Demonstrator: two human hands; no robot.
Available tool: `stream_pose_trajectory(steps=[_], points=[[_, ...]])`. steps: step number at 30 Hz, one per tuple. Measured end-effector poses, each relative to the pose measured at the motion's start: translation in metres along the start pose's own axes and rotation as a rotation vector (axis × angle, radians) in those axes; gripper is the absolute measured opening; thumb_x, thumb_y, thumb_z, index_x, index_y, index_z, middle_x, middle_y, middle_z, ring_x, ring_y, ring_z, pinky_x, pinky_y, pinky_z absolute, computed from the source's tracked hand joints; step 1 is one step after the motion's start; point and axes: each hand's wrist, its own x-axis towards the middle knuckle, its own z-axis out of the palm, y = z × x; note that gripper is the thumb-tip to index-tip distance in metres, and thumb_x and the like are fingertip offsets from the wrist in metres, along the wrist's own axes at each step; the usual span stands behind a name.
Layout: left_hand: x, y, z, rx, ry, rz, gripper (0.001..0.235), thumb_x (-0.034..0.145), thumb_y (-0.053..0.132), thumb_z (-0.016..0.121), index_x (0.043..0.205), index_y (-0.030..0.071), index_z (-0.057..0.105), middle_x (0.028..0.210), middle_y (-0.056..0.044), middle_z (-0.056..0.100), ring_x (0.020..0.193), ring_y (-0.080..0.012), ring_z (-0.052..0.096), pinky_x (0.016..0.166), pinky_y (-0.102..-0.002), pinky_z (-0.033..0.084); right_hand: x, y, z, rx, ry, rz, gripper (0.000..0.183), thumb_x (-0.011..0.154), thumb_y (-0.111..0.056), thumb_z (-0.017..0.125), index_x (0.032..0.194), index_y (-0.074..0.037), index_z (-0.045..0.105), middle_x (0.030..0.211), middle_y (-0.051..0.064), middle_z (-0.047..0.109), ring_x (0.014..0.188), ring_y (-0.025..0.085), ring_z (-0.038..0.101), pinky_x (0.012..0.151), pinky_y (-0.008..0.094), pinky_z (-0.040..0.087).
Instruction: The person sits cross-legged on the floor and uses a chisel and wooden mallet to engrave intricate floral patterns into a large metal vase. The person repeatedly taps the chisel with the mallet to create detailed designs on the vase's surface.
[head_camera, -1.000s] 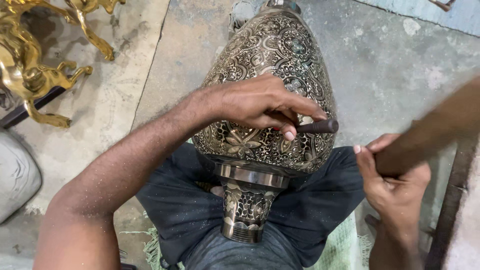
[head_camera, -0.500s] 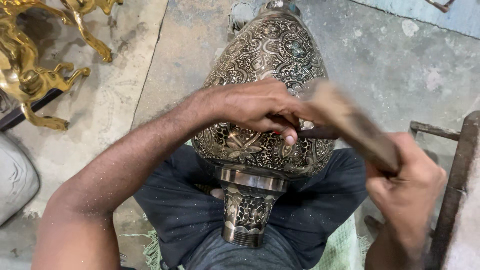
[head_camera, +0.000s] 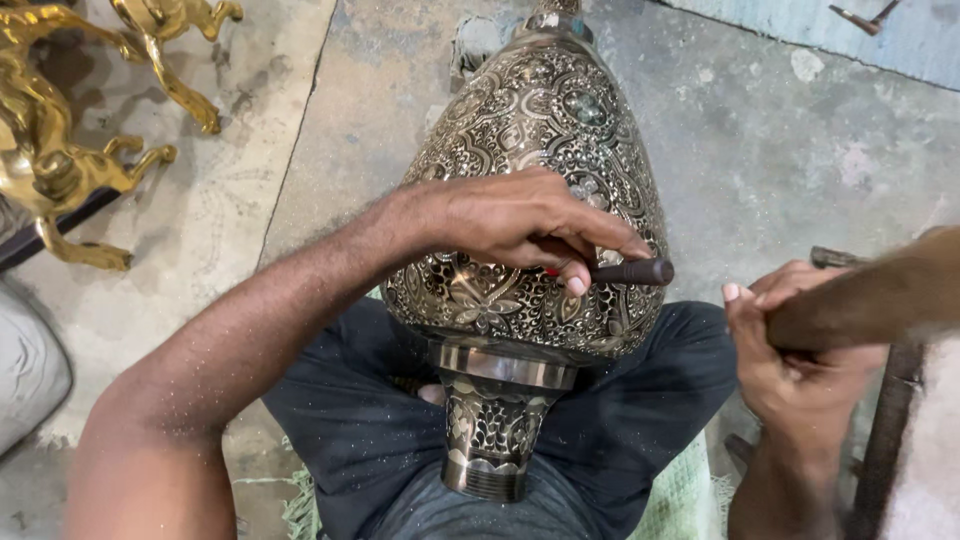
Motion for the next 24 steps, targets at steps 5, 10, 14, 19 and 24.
stream_pose_trajectory(steps=[5, 10, 14, 19, 24], points=[[0.006, 0.007, -0.007, -0.080, -0.032, -0.038, 0.055, 0.099, 0.041, 0.063, 0.148, 0.020, 0.050, 0.105, -0.001, 0.081, 0.077, -0.0101, 0.079, 0.067, -0.034, 0.067, -0.009, 0.021, -0.011, -0.772, -0.155, 0.059, 0.021, 0.093, -0.008, 0.073, 0.111, -0.005, 0.063, 0.082, 0.013, 0.066, 0.074, 0.022, 0.067, 0.067, 0.039, 0.052], [0.013, 0.017, -0.007, -0.034, -0.085, -0.169, 0.063, 0.091, 0.039, 0.064, 0.149, 0.021, 0.049, 0.088, -0.001, 0.082, 0.062, -0.0134, 0.077, 0.056, -0.036, 0.063, -0.019, 0.057, -0.018, -0.806, -0.284, 0.154, 0.030, 0.081, -0.006, 0.078, 0.110, -0.006, 0.068, 0.075, 0.011, 0.066, 0.068, 0.023, 0.067, 0.060, 0.037, 0.048], [0.013, 0.021, -0.006, -0.019, -0.045, -0.072, 0.056, 0.095, 0.038, 0.066, 0.147, 0.020, 0.052, 0.095, -0.001, 0.082, 0.071, -0.0111, 0.079, 0.064, -0.034, 0.066, -0.029, 0.064, -0.016, -0.101, -0.147, 0.242, 0.014, 0.095, -0.001, 0.073, 0.102, -0.004, 0.062, 0.082, 0.005, 0.063, 0.069, 0.006, 0.060, 0.061, 0.025, 0.046], [0.012, 0.016, -0.006, -0.049, -0.052, -0.063, 0.058, 0.094, 0.036, 0.068, 0.147, 0.019, 0.051, 0.099, -0.003, 0.083, 0.077, -0.0128, 0.081, 0.068, -0.036, 0.065, -0.040, 0.056, -0.028, -0.507, -0.033, 0.095, 0.015, 0.095, 0.001, 0.072, 0.108, -0.001, 0.065, 0.087, 0.010, 0.068, 0.066, 0.014, 0.061, 0.060, 0.029, 0.048], [0.012, 0.012, -0.011, -0.073, -0.062, -0.055, 0.057, 0.095, 0.038, 0.067, 0.147, 0.020, 0.051, 0.102, -0.003, 0.081, 0.075, -0.0121, 0.080, 0.064, -0.033, 0.065, -0.041, 0.059, -0.033, -0.849, -0.107, 0.127, 0.024, 0.094, -0.010, 0.074, 0.116, -0.005, 0.067, 0.082, 0.016, 0.067, 0.073, 0.023, 0.068, 0.069, 0.039, 0.053]])
